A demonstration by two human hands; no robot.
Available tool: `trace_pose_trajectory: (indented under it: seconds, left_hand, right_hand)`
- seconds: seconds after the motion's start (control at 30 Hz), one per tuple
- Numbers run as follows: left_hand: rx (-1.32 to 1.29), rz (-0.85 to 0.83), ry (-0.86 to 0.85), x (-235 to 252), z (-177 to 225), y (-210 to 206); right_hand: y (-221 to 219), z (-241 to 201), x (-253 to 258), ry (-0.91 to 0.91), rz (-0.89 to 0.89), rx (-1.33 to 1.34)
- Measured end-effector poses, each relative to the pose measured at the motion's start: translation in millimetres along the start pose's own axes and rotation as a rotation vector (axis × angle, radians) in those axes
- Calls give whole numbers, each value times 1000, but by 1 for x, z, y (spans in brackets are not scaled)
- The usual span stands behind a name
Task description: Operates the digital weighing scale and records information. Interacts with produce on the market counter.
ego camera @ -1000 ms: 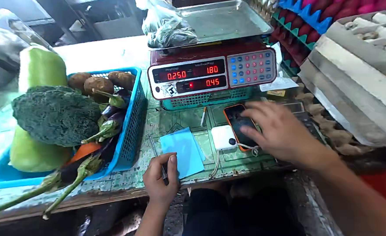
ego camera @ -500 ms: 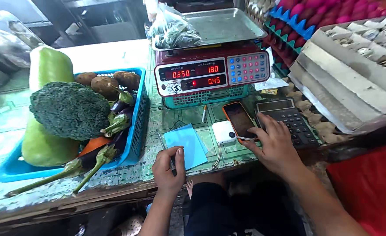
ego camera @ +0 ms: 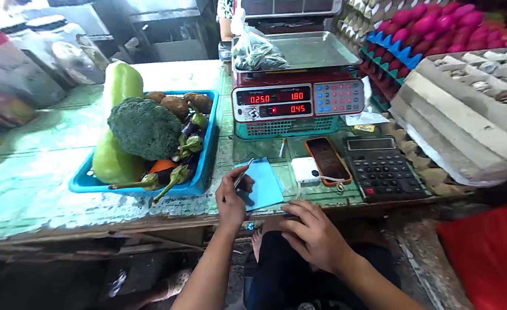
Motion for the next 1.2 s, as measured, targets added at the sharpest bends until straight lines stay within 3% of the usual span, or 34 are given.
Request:
trace_pose_trajectory:
  seconds: [0.13,0.2,0.37,0.57,0.77,0.97,1.2]
  left_hand:
    - [-234,49,269,18,8,9]
    - [-159,-10,279,29,13,12]
    - [189,22,291,71,8,-3]
    - [155,28,52,107,-29,-34]
    - [176,-63,-177,109,-43,-30]
    - [255,-104,-132,111,-47,-32]
    - [297,-121,-25,108,-47,-28]
  right_hand:
    - [-27,-16,34,46,-165,-29]
    - [-38,-17,44,25,-259,-89]
    - [-42,-8,40,-5,-191,-138]
    - [-43,17,26,102,-123,-123]
    - [-50,26,23,153,-48,-167]
    - [-47,23,25,166,-105,-235]
    - [-55,20,20,144,48,-223]
Point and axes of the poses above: each hand's wrist, its own x-axis towards the middle knuckle, its own y-axis out of the back of the hand, z = x × y, the point moved 1 cm from there along x, towards the middle knuckle, and after that the axes turned 3 degrees about -x, right-handed, at the moved point
